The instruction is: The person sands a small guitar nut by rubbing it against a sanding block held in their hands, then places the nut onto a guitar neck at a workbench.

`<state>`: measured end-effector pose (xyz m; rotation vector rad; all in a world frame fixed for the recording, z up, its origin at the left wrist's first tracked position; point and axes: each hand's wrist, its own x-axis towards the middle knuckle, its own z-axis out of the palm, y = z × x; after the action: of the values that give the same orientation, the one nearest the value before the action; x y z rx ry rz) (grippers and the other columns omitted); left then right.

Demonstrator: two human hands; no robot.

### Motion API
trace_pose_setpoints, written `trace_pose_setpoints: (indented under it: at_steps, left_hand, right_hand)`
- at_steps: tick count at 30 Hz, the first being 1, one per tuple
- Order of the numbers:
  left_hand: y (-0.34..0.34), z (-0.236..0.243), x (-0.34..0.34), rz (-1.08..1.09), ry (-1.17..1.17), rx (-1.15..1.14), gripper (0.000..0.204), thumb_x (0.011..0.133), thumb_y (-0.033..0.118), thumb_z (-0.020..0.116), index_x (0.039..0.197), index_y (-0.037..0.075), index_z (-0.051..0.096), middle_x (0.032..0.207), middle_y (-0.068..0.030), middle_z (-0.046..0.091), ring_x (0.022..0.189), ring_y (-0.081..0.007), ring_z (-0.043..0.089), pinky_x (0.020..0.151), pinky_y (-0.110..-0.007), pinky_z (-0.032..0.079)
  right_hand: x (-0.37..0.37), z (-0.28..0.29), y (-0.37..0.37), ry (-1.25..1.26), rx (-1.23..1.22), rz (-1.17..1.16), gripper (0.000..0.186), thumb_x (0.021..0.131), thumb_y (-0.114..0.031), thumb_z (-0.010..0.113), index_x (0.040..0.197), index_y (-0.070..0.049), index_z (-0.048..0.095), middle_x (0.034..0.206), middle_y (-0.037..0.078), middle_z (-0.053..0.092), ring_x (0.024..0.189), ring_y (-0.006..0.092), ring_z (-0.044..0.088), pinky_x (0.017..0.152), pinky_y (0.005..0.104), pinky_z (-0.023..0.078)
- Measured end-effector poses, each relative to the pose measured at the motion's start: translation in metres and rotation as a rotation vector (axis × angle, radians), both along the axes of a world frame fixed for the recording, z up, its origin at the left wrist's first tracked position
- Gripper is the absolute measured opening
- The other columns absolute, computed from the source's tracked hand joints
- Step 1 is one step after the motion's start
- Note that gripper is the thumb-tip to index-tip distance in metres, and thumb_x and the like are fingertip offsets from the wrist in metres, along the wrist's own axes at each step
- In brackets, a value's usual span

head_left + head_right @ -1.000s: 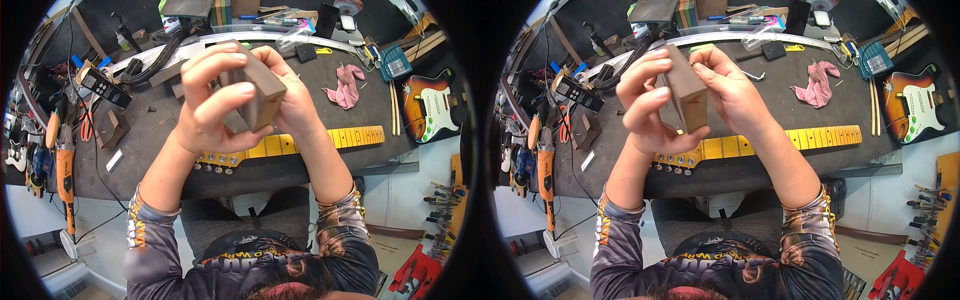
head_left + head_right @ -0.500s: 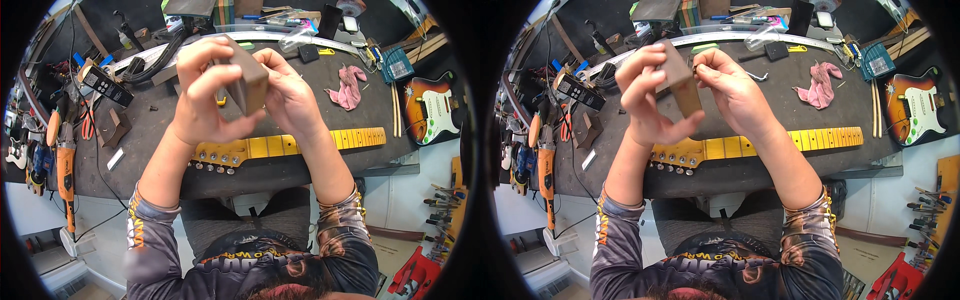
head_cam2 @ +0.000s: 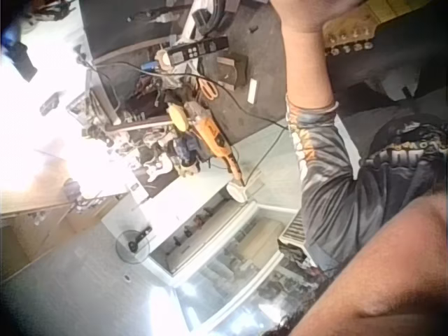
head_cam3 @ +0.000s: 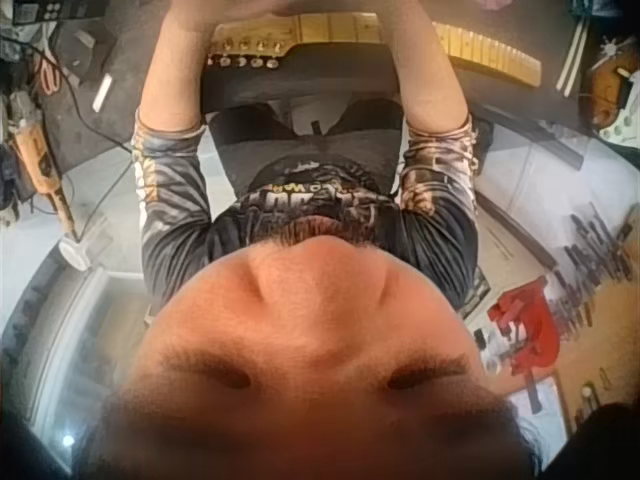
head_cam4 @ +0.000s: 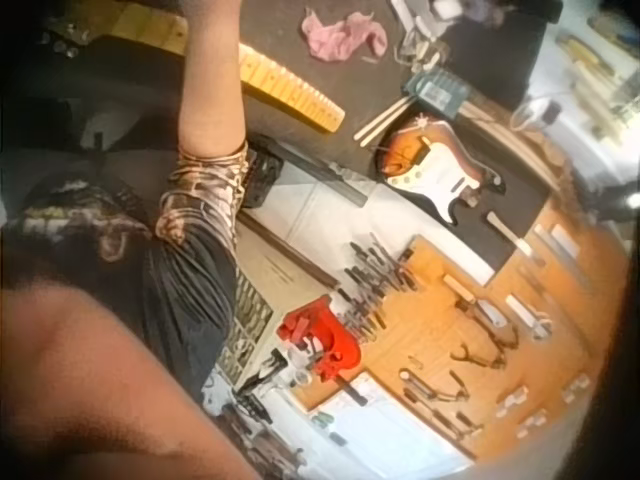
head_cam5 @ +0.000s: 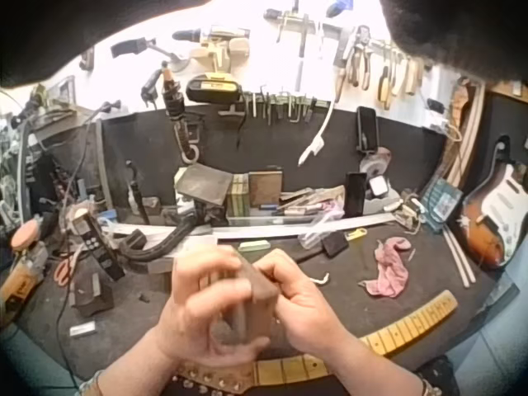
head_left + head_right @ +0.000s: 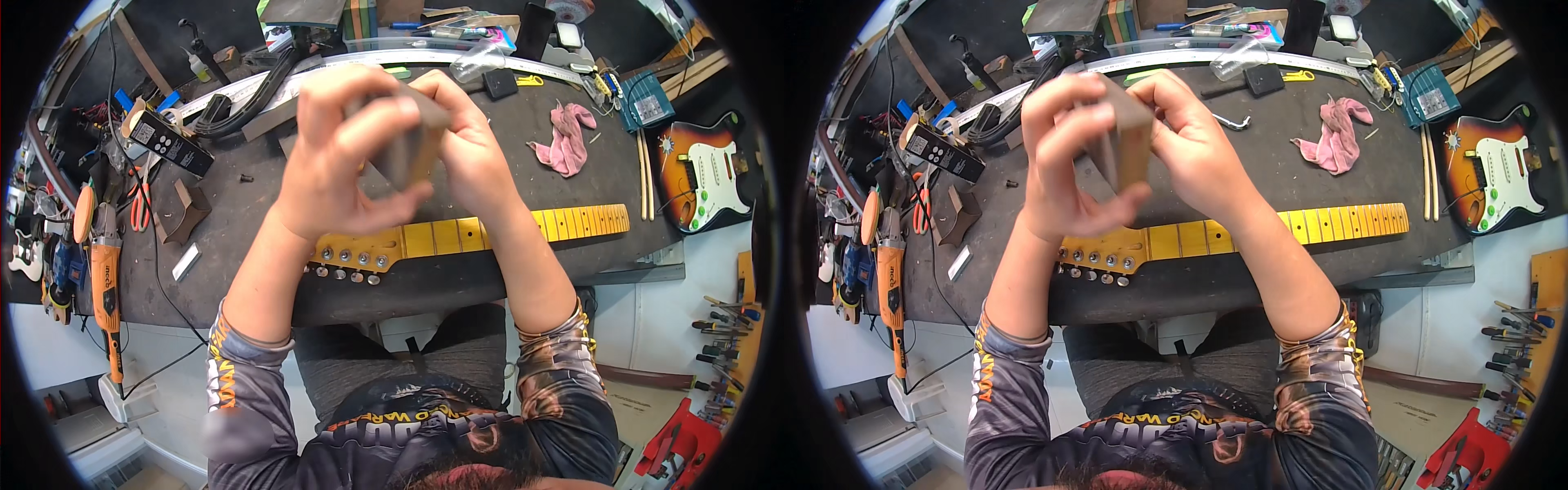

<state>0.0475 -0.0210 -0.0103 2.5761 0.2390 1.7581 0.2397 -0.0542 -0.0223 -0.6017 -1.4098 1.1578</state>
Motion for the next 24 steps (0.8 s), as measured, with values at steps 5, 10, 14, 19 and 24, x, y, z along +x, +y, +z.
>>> trace_pose_setpoints:
  at_steps: [5, 10, 14, 19, 24]
  left_hand:
    - [0.000, 0.004, -0.003, -0.053, -0.048, -0.016, 0.076, 0.074, 0.029, 0.090, 0.141, 0.009, 0.063, 0.137, -0.0178, 0.055, 0.122, -0.0395, 0.057, 0.102, -0.048, 0.052]
    - [0.008, 0.005, -0.008, 0.140, 0.001, -0.053, 0.071, 0.074, 0.026, 0.087, 0.138, 0.007, 0.065, 0.138, -0.0182, 0.057, 0.124, -0.0376, 0.055, 0.102, -0.046, 0.051]
    - [0.003, 0.004, -0.007, 0.055, -0.002, 0.087, 0.071, 0.089, 0.045, 0.079, 0.142, 0.004, 0.058, 0.140, -0.0217, 0.056, 0.126, -0.0383, 0.058, 0.104, -0.050, 0.051]
    - [0.008, 0.005, -0.011, 0.233, 0.055, -0.029, 0.066, 0.090, 0.043, 0.078, 0.141, 0.005, 0.064, 0.139, -0.0201, 0.059, 0.126, -0.0349, 0.058, 0.107, -0.045, 0.049]
    - [-0.007, 0.006, -0.005, 0.053, 0.066, 0.096, 0.074, 0.093, 0.054, 0.077, 0.142, 0.001, 0.061, 0.138, -0.0237, 0.058, 0.124, -0.0387, 0.058, 0.105, -0.049, 0.050]
  right_hand:
    - [-0.002, 0.001, -0.002, -0.166, 0.091, -0.173, 0.008, 0.106, -0.008, 0.059, 0.112, -0.003, 0.060, 0.108, 0.004, 0.052, 0.102, 0.0140, 0.054, 0.093, 0.0293, 0.047]
    - [-0.005, 0.006, -0.003, -0.182, 0.275, -0.196, 0.007, 0.104, -0.006, 0.058, 0.109, -0.002, 0.061, 0.106, 0.007, 0.055, 0.101, 0.0177, 0.056, 0.094, 0.0308, 0.047]
    - [-0.003, 0.006, -0.004, -0.252, 0.214, -0.276, 0.013, 0.097, 0.000, 0.057, 0.110, -0.002, 0.062, 0.103, 0.007, 0.057, 0.099, 0.0205, 0.058, 0.093, 0.0342, 0.048]
    - [-0.002, 0.008, 0.000, -0.339, 0.412, -0.404, 0.011, 0.095, -0.003, 0.062, 0.107, -0.003, 0.062, 0.102, 0.009, 0.059, 0.098, 0.0260, 0.059, 0.094, 0.0366, 0.046]
    - [0.002, 0.008, 0.000, -0.432, 0.448, -0.418, 0.010, 0.098, -0.003, 0.057, 0.107, -0.003, 0.062, 0.101, 0.007, 0.059, 0.098, 0.0222, 0.059, 0.095, 0.0352, 0.044]
